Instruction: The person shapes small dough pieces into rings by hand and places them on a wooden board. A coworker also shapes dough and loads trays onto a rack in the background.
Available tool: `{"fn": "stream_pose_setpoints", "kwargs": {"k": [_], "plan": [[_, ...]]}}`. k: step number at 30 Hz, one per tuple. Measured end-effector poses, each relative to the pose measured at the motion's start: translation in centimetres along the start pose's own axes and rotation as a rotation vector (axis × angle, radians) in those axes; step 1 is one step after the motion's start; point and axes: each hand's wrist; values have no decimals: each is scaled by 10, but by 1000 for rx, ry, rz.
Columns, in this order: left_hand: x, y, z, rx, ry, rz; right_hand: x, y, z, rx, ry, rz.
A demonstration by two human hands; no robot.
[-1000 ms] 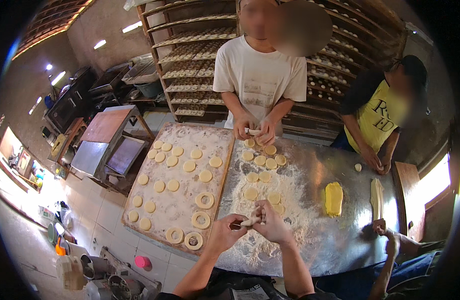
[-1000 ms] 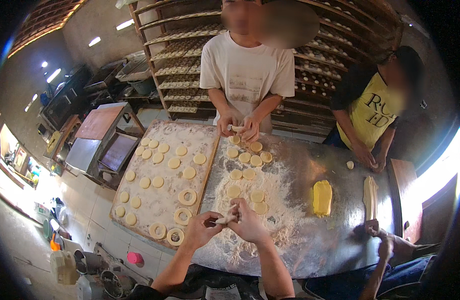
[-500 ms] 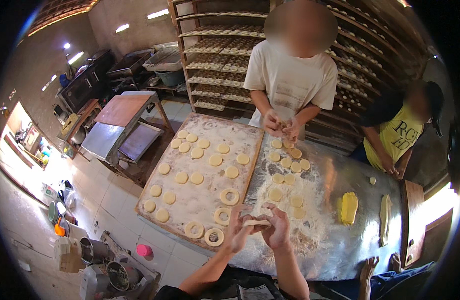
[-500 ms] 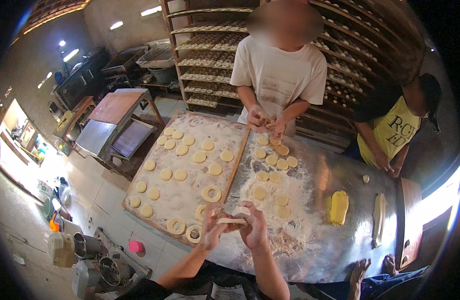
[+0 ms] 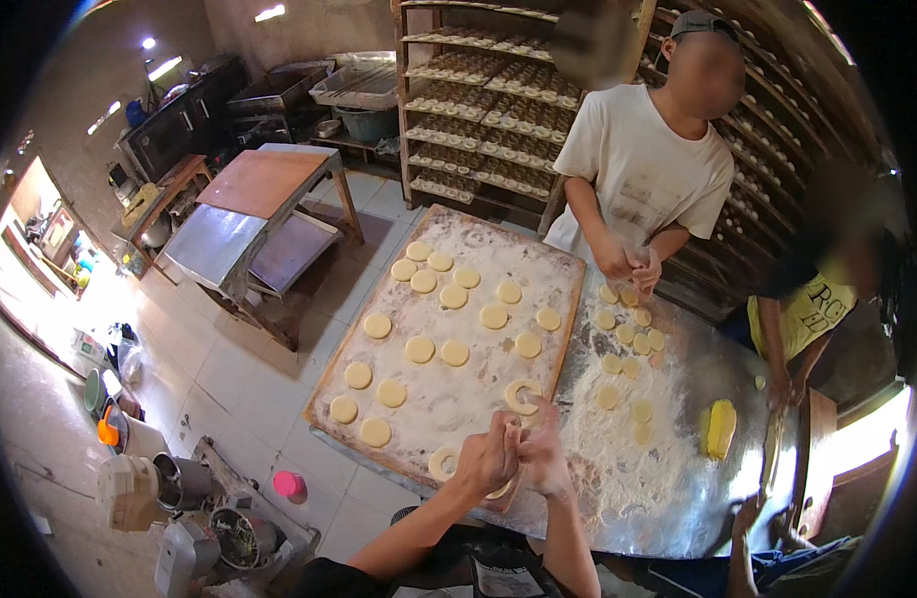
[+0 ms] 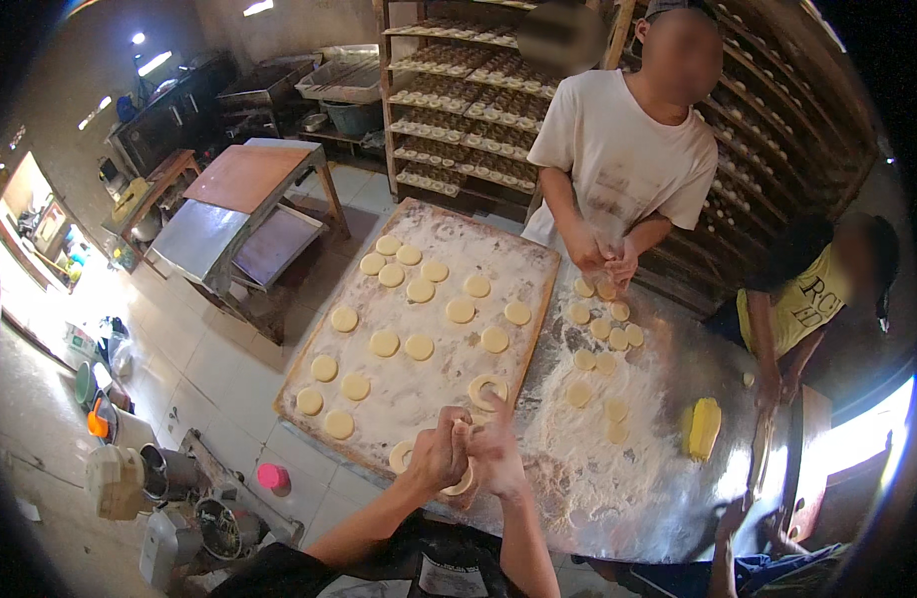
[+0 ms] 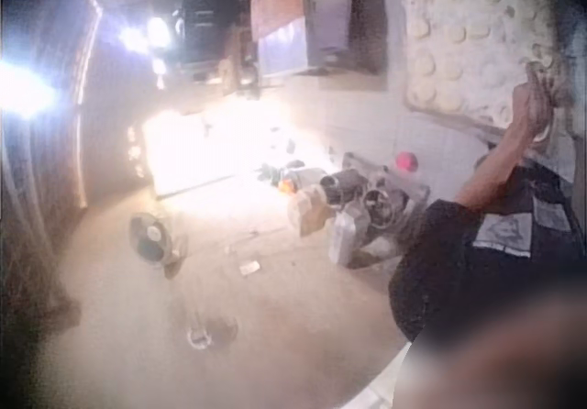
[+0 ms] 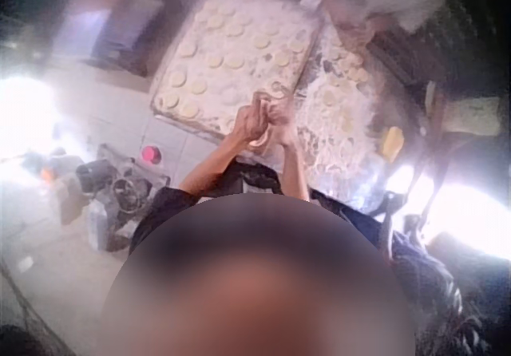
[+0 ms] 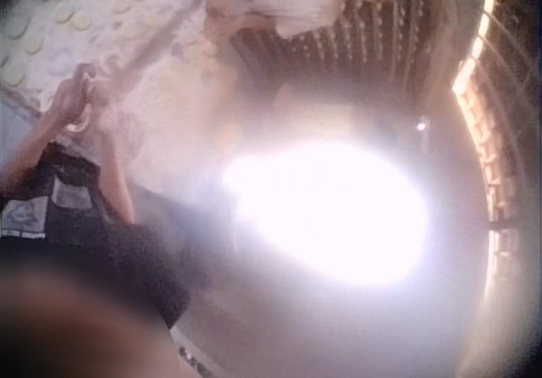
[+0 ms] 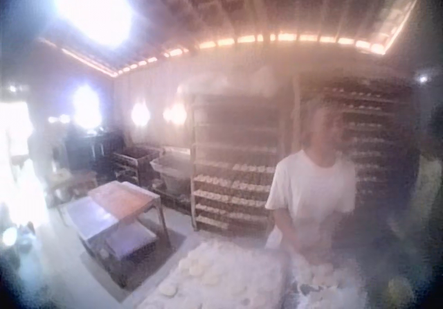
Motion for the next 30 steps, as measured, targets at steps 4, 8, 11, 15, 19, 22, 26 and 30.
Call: {"fn": "stream_pose_setpoints", "kwargs": {"k": [4,8,11,15,19,22,26,30], "plan": [[-22,-15,11,-22,91,-13,23,-17,-2,-77,-506,-76],[-35,-34,19,64,55,-55,40,-29,-7,-167,242,17],[-40,-38,26,56,27,-21,50,-33,-14,-28,-917,-171],[-43,-39,36,31,-41,43,52,-39,-24,-53,5,-120],[-44,-48,42,-32,108,100,46,-44,-30,79,-607,-374],[-45,-53,40,-25,-44,154,43,-45,-29,-280,324,-126],[-43,-62,40,-156,169,202,47,-53,-25,161,-415,-220],[-45,-87,54,-207,-303,264,50,-62,-21,294,382,-331]]}}
Point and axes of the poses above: each hand's wrist, its own y-axis away from the middle knuckle, its own x-axis out of the palm, z = x × y, and after that the axes turned 4 degrees about -x, right-handed
